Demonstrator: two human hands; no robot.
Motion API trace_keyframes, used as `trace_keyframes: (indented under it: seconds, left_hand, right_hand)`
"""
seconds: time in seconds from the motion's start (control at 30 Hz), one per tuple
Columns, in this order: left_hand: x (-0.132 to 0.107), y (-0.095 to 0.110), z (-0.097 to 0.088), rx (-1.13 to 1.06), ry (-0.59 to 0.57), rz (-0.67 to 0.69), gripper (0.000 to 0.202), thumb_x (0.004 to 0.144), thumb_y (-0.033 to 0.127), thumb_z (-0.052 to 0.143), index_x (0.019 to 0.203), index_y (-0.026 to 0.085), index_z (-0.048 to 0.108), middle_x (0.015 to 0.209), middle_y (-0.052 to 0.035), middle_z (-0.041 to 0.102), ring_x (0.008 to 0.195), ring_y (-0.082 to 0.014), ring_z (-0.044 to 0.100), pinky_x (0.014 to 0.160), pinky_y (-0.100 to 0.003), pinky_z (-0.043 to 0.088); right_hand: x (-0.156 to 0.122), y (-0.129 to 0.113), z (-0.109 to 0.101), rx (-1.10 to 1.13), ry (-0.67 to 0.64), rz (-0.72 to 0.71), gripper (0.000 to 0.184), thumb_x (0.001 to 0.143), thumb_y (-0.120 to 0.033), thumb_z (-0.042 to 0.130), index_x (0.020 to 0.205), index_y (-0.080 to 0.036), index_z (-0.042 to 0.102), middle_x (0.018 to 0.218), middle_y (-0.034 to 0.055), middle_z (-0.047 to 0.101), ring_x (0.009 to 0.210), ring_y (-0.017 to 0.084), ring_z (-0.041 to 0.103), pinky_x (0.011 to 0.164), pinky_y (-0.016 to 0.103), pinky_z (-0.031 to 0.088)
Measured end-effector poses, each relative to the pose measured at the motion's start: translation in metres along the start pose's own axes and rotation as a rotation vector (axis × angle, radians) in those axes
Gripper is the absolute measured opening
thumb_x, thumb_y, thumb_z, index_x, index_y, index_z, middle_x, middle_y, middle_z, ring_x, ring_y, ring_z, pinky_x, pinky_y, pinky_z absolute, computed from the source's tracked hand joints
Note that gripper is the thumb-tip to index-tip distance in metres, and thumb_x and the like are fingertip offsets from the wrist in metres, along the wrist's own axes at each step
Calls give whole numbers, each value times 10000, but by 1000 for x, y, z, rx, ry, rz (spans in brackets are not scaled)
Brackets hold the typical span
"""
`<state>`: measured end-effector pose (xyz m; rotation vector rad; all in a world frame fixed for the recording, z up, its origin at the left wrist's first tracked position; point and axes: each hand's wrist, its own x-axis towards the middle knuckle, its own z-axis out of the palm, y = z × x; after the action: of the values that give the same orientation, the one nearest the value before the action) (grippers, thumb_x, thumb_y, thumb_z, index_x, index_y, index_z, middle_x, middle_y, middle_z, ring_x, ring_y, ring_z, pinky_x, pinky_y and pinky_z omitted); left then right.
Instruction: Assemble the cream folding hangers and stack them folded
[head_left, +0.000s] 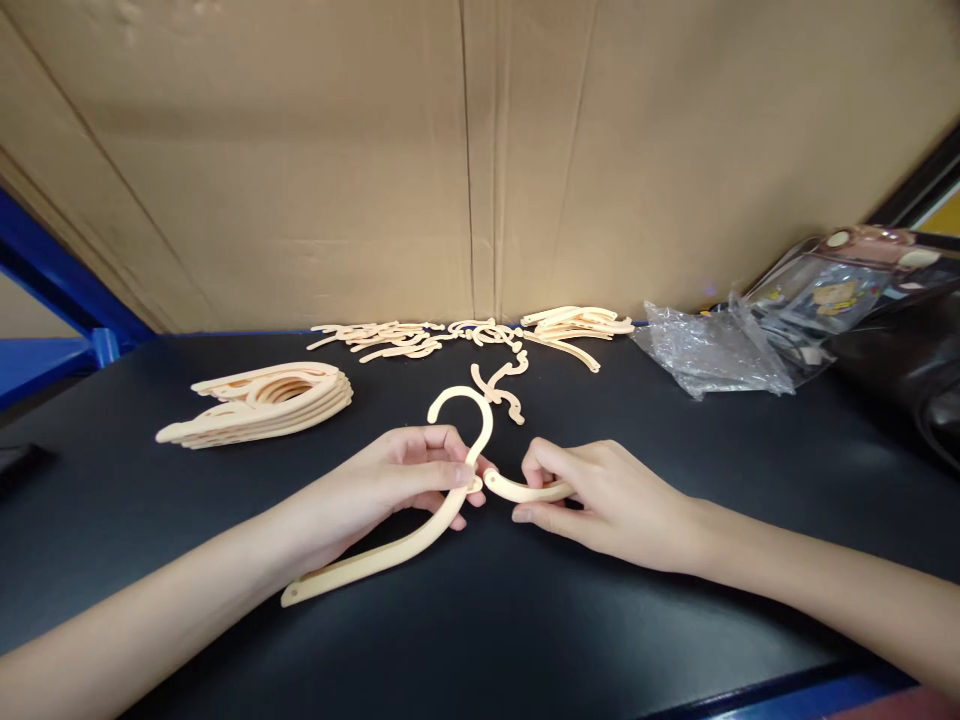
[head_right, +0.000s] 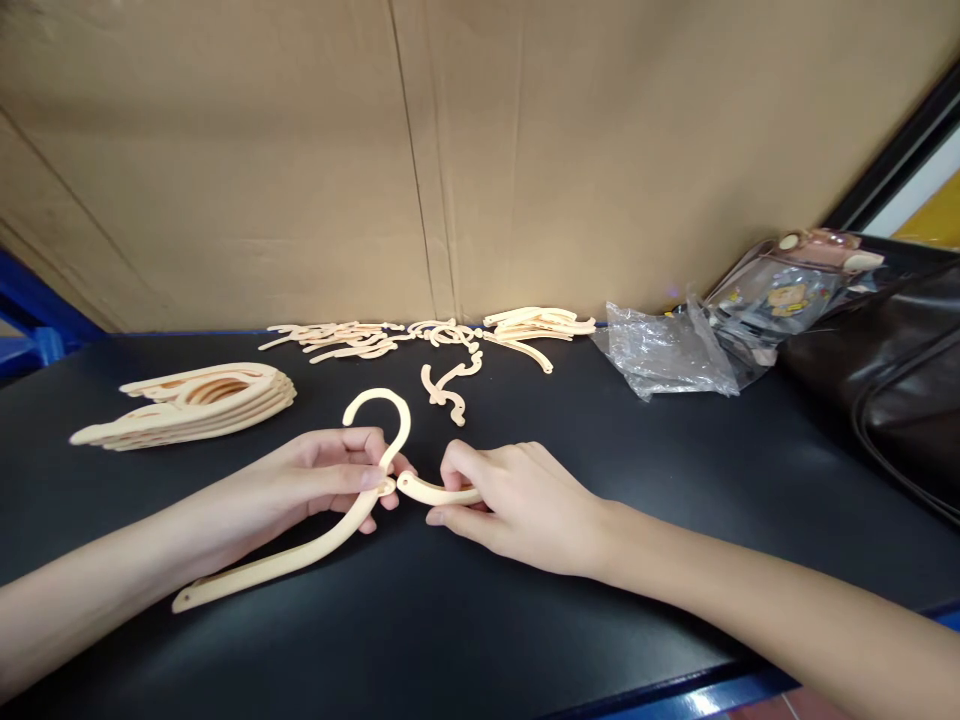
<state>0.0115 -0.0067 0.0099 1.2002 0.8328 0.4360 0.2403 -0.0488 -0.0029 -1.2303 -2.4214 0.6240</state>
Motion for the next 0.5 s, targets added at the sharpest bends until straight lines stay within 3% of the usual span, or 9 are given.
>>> trace_keyframes:
  seconds: [0.5]
  left_hand:
    - [-2,3,-2,78,-105,-32,160,862,310,650,818,159,679,850,-23,680,831,-135,625,751,-230,550]
  right_hand:
    - [0,1,0,-71,56,-42,236,854,-314,658,763,-206,470,611,-79,514,497,77,446,511,194,282]
